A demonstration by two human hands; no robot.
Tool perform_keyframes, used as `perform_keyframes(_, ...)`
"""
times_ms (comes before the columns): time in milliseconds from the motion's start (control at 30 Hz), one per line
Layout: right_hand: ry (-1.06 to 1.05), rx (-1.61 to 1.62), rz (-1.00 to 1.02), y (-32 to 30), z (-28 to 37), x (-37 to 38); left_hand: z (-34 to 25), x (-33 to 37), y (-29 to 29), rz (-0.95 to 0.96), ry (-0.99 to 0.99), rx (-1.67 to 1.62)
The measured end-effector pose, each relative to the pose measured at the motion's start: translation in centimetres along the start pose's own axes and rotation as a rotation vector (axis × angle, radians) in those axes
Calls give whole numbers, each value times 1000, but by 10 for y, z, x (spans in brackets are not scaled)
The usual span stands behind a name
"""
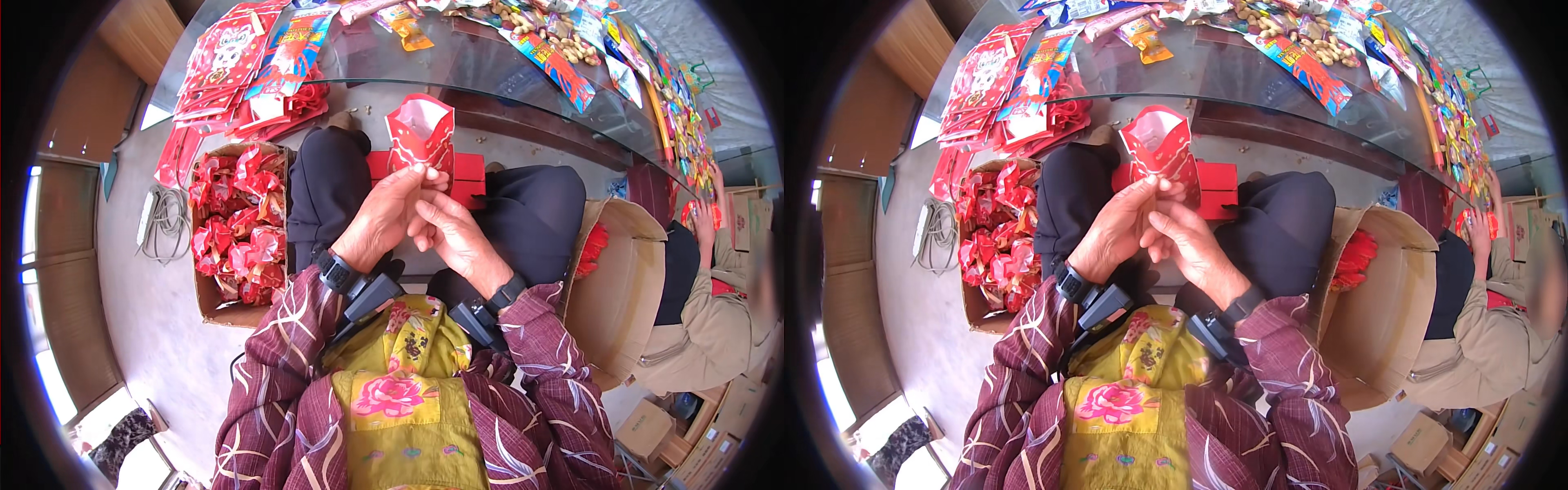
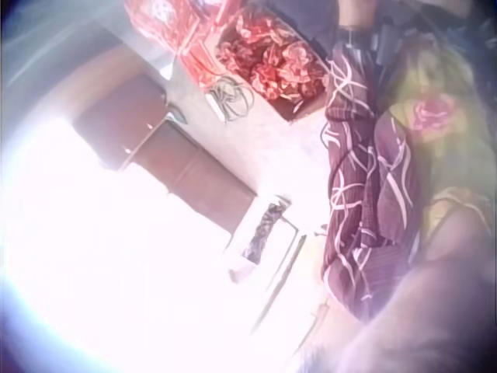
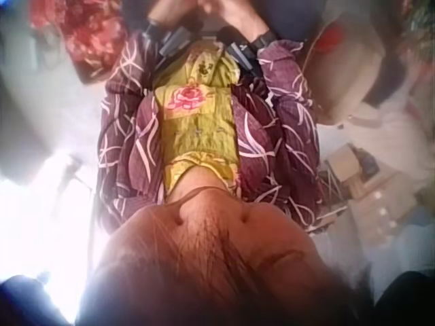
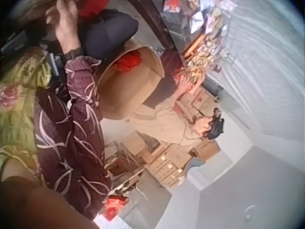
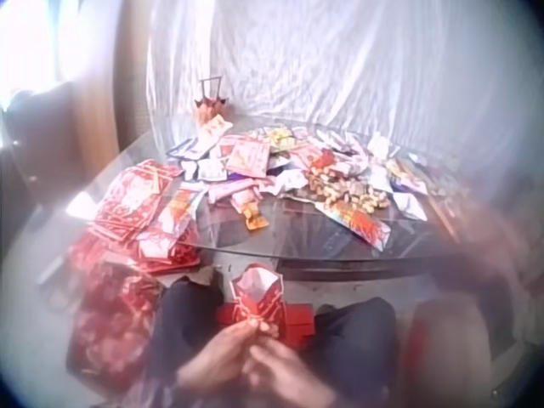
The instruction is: Fill small red gift bags with various snack items including nuts and candies.
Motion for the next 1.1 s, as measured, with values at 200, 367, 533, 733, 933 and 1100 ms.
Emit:
perform_keyframes(200, 5, 147, 88, 4, -1, 4, 9, 5, -1, -58, 29, 29)
perform_keyframes(367, 66, 179, 132, 6, -5, 3, 9, 3, -1, -66, 25, 46)
perform_keyframes(533, 78, 76, 146, 4, -3, 3, 9, 3, 0, -66, 26, 75)
perform_keyframes(733, -21, -162, 114, 7, -4, 1, 5, -3, 8, -16, 8, 59)
perform_keyframes(933, -38, -185, 46, 13, 0, -4, -1, -9, 12, 25, -35, 65)
perform_keyframes(1100, -13, -269, 69, 5, -1, -6, 4, -3, 7, -10, -9, 77)
Point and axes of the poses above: each hand's wrist, its own x-axis towards the middle knuckle, its own y-axis out of the palm, z = x × y, the point moved 3 cm from there along x, towards the middle knuckle, and after that the axes turned 9 degrees about x, right-handed, at the moved point
